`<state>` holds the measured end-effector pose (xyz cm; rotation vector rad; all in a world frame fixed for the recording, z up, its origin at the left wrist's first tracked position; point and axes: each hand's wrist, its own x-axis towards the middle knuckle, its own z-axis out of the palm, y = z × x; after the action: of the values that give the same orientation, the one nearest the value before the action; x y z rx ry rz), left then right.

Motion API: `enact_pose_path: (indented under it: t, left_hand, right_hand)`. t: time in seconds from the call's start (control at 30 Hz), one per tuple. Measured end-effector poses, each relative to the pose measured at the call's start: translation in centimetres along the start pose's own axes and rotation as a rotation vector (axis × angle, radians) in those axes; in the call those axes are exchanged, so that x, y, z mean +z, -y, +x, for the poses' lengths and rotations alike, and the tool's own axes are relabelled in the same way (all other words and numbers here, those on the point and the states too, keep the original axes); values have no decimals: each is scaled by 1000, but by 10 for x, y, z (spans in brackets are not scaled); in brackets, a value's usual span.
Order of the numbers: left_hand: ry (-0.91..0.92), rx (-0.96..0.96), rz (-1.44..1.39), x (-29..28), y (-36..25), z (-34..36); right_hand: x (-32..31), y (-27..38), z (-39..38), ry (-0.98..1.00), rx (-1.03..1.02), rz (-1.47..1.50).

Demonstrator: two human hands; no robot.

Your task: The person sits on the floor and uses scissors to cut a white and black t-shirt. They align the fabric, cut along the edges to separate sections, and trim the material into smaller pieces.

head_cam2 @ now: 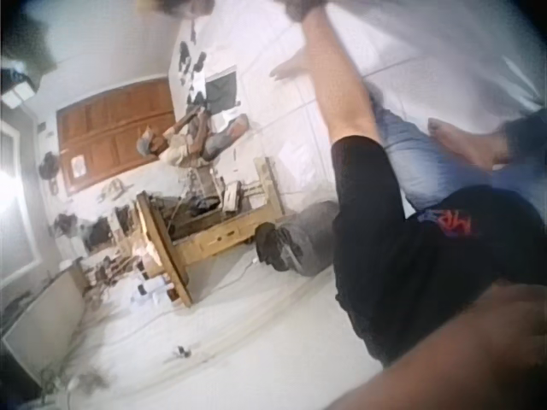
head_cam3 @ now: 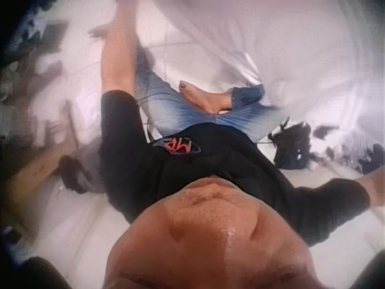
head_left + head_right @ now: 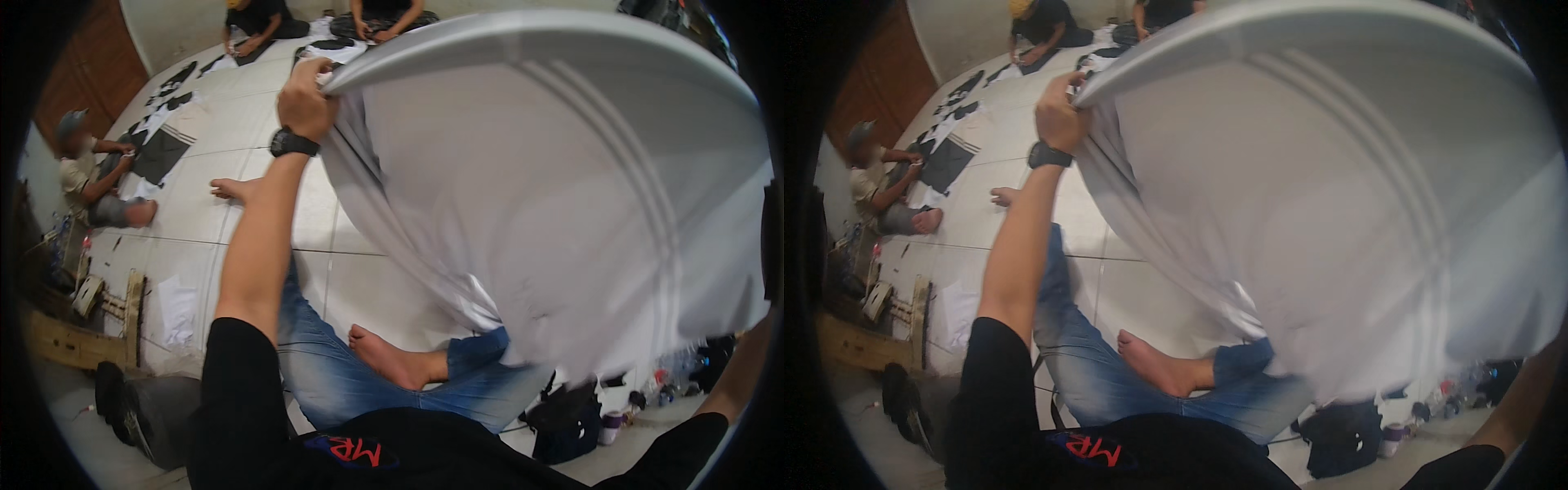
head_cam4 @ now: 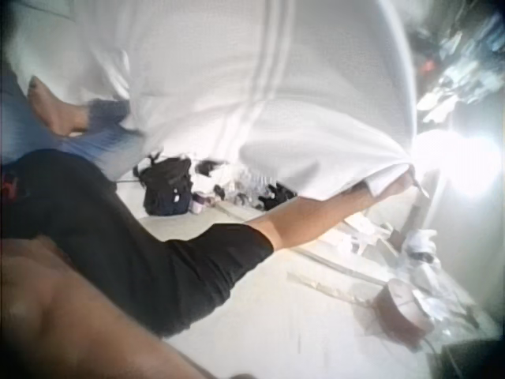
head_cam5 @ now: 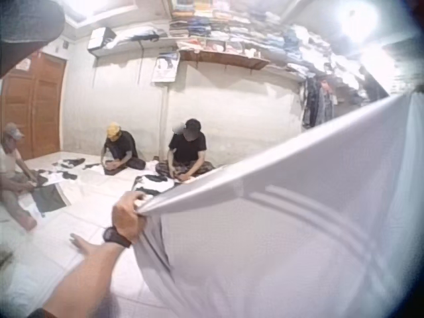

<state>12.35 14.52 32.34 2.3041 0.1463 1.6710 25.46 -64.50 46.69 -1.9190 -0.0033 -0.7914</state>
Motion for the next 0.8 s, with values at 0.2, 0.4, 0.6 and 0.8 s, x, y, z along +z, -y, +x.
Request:
enact_pose_path:
  t: [0.2,0.4,0.6,0.8]
  left_hand:
    - [271,-159,420,-134,90,51]
    - [393,-178,52,-199,101,37]
    - [673,161,-108,-177,-1,-53]
    - [1180,58,31,-194,-42,-205]
  right_hand:
    - [55,-31,62,-7,61,50]
    - [80,-82,106,-52,153,93]
    - [-10,-168,123,-161,326,-78]
    - [57,-291,-51,74,433,-872]
